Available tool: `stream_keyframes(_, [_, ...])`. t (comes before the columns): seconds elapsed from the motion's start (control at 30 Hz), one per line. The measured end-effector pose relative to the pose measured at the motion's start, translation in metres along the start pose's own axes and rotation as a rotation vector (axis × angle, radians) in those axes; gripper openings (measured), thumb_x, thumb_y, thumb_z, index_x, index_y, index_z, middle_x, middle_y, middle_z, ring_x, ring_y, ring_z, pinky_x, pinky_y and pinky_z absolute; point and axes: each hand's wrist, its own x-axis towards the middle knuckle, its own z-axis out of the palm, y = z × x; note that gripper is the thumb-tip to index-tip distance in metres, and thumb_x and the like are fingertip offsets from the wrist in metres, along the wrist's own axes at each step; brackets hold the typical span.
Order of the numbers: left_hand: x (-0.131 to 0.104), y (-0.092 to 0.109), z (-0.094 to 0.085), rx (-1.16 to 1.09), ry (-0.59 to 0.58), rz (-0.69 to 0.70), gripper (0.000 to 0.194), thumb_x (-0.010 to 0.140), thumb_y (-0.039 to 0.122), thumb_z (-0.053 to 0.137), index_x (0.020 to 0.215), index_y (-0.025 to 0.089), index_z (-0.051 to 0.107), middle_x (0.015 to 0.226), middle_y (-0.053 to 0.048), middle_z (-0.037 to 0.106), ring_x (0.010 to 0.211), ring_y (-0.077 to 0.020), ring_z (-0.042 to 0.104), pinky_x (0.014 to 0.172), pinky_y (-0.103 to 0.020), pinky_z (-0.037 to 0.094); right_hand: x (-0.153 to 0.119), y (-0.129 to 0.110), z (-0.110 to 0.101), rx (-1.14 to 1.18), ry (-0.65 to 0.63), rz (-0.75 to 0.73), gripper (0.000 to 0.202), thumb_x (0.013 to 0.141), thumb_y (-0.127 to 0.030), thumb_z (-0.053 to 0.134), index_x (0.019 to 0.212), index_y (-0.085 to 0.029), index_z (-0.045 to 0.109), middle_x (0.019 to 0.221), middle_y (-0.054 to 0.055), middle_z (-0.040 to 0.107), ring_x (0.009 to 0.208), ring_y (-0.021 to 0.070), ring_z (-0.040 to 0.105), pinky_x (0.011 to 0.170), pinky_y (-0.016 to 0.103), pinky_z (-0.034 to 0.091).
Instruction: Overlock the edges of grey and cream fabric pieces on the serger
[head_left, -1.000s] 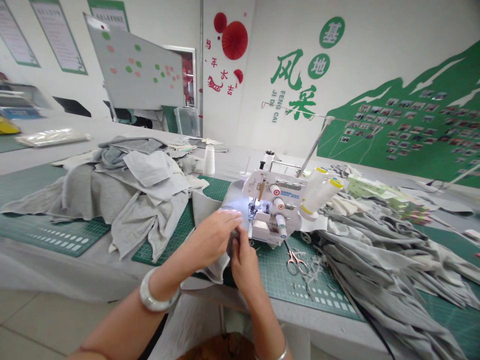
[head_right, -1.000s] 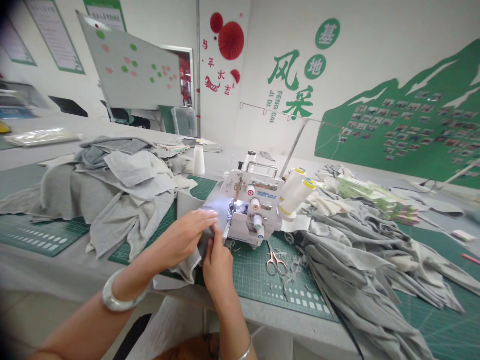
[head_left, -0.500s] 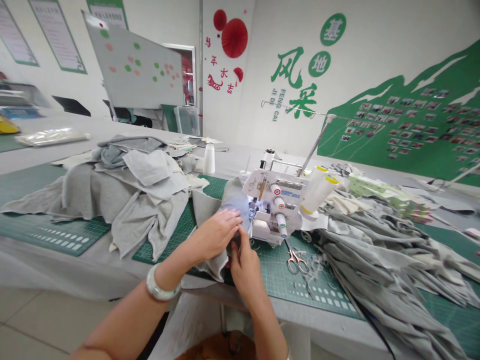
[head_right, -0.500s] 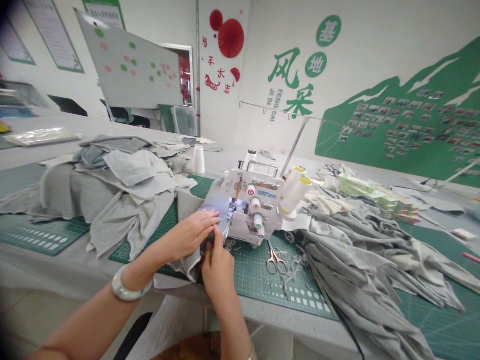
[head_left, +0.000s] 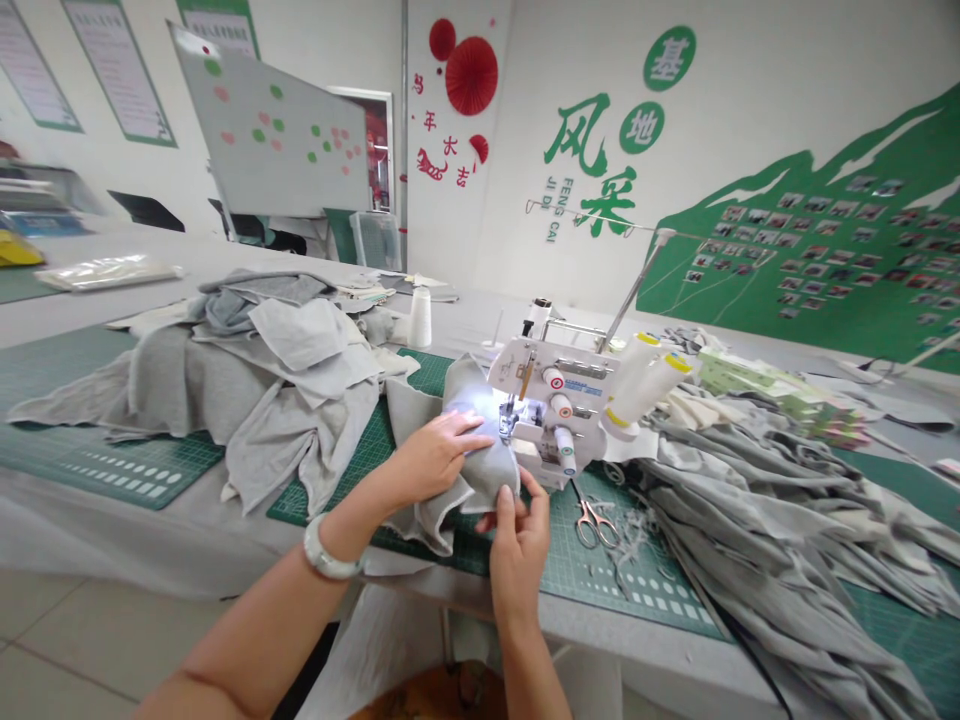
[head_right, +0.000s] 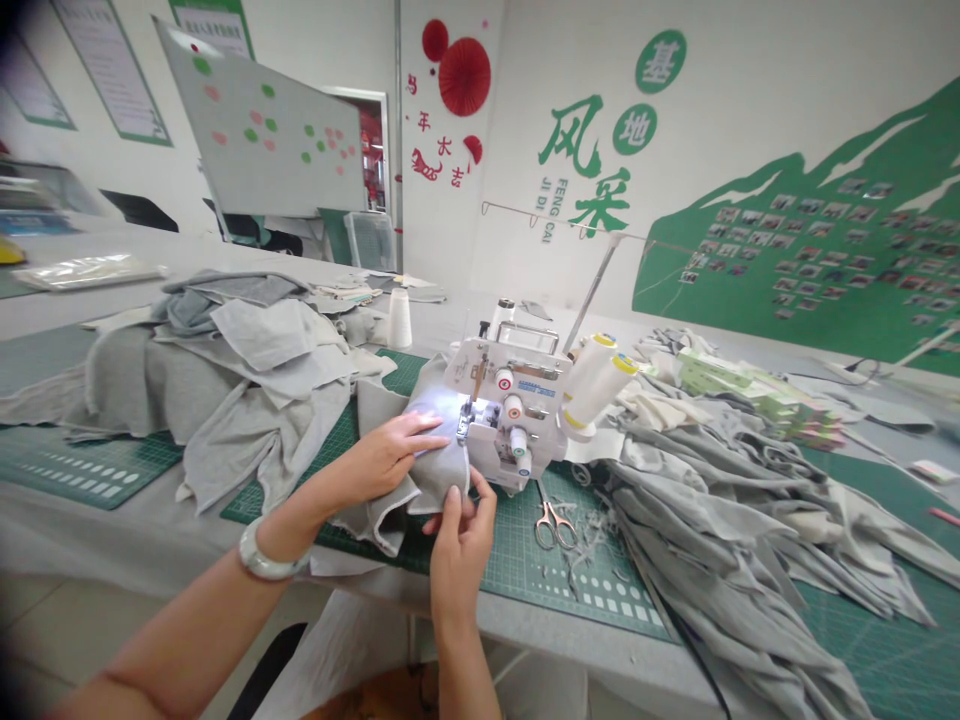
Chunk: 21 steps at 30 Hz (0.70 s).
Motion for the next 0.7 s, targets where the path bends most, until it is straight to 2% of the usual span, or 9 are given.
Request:
stream_keyframes(0.1, [0.003, -0.005, -0.001, -0.004, -0.008, 0.005, 0.05, 0.084, 0.001, 0.039, 0.124, 0.02, 0.063, 0.136, -0.01, 0.055, 0.128, -0.0235, 0.048, 0.111, -0.045, 0.037, 0.003, 0.001, -0.002, -0.009, 0.003, 0.001, 0.031, 0.089, -0.049, 0.053, 0.085, -0.018, 0.055, 0.055, -0.005, 0.054, 0.05, 0.0125, 0.053, 0.052, 0.023, 0.042])
stream_keyframes(0.17, [0.006, -0.011, -0.001, -0.022, -0.018, 0.011, 0.052, 0.083, 0.0, 0.038, 0.123, 0.021, 0.063, 0.136, -0.009, 0.055, 0.128, -0.0227, 0.048, 0.111, -0.044, 0.037, 0.006, 0.001, -0.001, -0.001, -0.051, 0.006, 0.033, 0.088, -0.05, 0.055, 0.075, -0.019, 0.053, 0.056, -0.004, 0.057, 0.05, 0.0116, 0.053, 0.052, 0.023, 0.042])
stream_keyframes(0.3, [0.013, -0.024, -0.003, -0.064, -0.06, 0.019, 0.055, 0.08, -0.001, 0.038, 0.125, 0.021, 0.062, 0.138, -0.009, 0.053, 0.129, -0.0219, 0.048, 0.111, -0.043, 0.036, 0.009, -0.003, 0.001, 0.057, -0.109, 0.048, 0.035, 0.086, -0.051, 0.057, 0.074, -0.018, 0.055, 0.06, -0.002, 0.063, 0.048, 0.0103, 0.052, 0.051, 0.022, 0.042])
stream_keyframes(0.5, [0.021, -0.038, -0.002, -0.099, -0.103, 0.018, 0.062, 0.074, -0.003, 0.037, 0.125, 0.019, 0.062, 0.141, -0.009, 0.051, 0.131, -0.0218, 0.046, 0.112, -0.039, 0.035, 0.013, -0.008, 0.005, 0.083, -0.171, 0.072, 0.042, 0.088, -0.054, 0.054, 0.066, -0.017, 0.054, 0.057, -0.001, 0.064, 0.044, 0.0079, 0.048, 0.047, 0.02, 0.039])
stream_keyframes(0.7, [0.033, -0.049, -0.006, -0.102, -0.142, 0.044, 0.066, 0.066, -0.006, 0.038, 0.123, 0.018, 0.064, 0.14, -0.009, 0.052, 0.13, -0.0207, 0.048, 0.11, -0.037, 0.037, 0.017, -0.008, 0.01, 0.126, -0.175, 0.146, 0.043, 0.084, -0.055, 0.058, 0.071, -0.014, 0.06, 0.051, -0.001, 0.062, 0.038, 0.0063, 0.043, 0.04, 0.017, 0.032])
